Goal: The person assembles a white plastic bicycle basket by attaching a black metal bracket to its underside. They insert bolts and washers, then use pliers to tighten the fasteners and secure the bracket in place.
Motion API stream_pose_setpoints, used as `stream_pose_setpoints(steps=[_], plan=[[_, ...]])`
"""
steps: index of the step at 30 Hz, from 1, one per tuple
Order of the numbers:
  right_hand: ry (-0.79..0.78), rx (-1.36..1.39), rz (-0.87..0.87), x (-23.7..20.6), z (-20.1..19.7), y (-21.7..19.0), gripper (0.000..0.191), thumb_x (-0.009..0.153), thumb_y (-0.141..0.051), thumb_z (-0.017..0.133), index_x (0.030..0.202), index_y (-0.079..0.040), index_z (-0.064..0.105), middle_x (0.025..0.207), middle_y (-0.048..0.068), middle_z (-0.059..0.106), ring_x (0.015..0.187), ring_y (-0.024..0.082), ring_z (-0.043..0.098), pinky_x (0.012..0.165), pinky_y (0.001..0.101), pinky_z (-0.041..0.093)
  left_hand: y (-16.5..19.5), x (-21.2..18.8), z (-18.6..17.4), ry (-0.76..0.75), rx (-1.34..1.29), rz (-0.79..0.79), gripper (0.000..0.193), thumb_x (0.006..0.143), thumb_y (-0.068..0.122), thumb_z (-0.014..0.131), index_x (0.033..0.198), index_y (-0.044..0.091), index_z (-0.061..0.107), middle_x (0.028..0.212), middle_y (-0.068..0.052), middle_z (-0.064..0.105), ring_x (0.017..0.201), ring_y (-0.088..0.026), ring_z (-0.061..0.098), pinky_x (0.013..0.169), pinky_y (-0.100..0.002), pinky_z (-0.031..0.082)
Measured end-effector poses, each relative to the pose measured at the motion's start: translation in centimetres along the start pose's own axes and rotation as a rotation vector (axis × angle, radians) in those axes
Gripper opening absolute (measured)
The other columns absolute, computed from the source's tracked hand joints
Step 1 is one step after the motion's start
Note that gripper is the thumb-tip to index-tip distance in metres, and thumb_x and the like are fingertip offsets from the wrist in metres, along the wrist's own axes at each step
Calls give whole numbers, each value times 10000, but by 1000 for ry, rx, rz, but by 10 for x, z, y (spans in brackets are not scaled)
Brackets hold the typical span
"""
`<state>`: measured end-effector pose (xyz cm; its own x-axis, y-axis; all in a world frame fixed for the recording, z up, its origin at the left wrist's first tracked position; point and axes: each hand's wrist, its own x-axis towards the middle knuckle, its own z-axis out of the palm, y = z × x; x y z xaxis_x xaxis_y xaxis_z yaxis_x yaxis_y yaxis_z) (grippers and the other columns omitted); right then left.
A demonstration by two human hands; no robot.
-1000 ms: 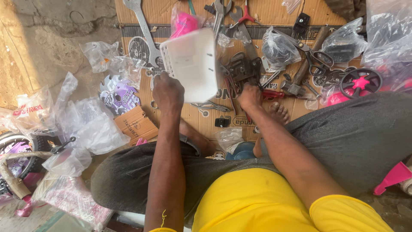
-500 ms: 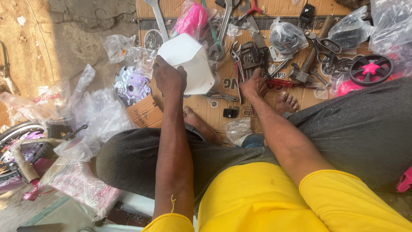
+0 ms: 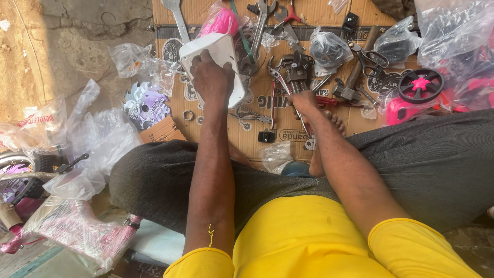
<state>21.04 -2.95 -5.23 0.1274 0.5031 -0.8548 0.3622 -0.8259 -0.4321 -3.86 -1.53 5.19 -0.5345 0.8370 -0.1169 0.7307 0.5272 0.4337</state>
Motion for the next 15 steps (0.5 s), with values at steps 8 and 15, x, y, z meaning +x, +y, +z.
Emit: stream_pose_setpoints(steps=[8, 15], plan=[[-451, 346, 21, -1, -27, 3, 261, 923, -198, 739, 942, -67, 514, 629, -45, 457, 474, 74, 425, 385, 264, 364, 19, -3, 17, -169, -11, -40, 543, 789, 358, 763, 1190, 13, 641, 1170, -213, 647, 1098, -409, 636, 939, -503, 501], [-719, 690, -89, -9, -72, -8, 168, 959, -118, 628, 1083, -5, 622, 641, -70, 441, 481, 25, 429, 392, 205, 342, 26, -4, 28, -270, -64, 3, 498, 810, 410, 734, 1132, 33, 681, 1128, -200, 675, 1094, -384, 644, 943, -486, 501]])
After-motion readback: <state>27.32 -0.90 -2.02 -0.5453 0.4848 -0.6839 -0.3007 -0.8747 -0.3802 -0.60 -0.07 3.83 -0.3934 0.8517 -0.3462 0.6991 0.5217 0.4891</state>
